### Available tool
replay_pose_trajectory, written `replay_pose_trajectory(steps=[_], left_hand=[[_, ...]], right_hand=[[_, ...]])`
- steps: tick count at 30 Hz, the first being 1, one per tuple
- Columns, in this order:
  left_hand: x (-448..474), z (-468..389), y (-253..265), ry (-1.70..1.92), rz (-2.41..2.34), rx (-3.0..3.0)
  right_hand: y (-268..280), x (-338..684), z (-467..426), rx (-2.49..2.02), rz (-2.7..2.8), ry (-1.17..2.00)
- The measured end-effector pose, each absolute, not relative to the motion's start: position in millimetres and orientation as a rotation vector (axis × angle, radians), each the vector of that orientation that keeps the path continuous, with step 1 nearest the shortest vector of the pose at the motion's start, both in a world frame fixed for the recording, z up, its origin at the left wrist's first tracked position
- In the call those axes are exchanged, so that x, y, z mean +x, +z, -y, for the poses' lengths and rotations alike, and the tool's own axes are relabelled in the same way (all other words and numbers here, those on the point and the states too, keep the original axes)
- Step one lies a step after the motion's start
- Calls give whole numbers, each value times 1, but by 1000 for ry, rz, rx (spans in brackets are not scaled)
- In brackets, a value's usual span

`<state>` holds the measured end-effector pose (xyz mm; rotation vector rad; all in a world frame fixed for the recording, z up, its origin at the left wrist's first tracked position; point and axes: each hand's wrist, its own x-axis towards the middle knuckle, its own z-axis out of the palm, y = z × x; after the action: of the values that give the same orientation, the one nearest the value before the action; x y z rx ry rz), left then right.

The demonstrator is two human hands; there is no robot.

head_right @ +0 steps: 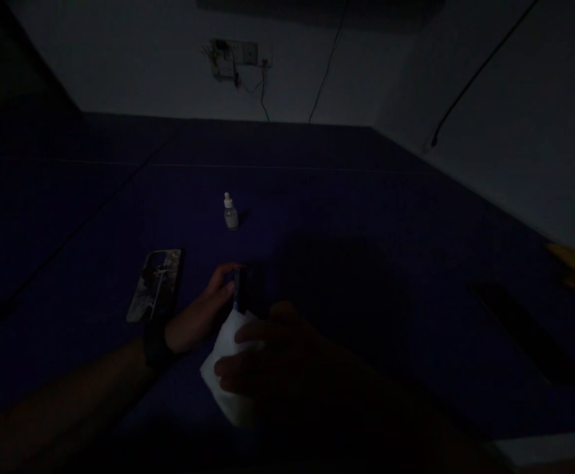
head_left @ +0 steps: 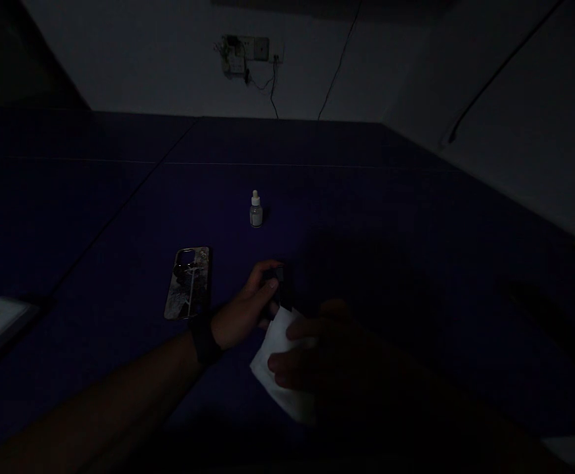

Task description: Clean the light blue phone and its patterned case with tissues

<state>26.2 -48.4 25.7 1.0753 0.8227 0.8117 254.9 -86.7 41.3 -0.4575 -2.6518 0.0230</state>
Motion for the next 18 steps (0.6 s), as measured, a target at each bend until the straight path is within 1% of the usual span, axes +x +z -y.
replay_pose_trajectory(steps=[7,12,14,18], left_hand=[[26,49,31,850,-817,1104],[25,50,30,815,-842,1078],[25,50,29,824,-827,1054],[27,47,24,863,-730,911]], right_hand=[[40,250,84,-551,2633,72],[46,255,88,-403,2722,73],[48,255,86,-401,2712,26],[47,247,73,-624,2571,-143]])
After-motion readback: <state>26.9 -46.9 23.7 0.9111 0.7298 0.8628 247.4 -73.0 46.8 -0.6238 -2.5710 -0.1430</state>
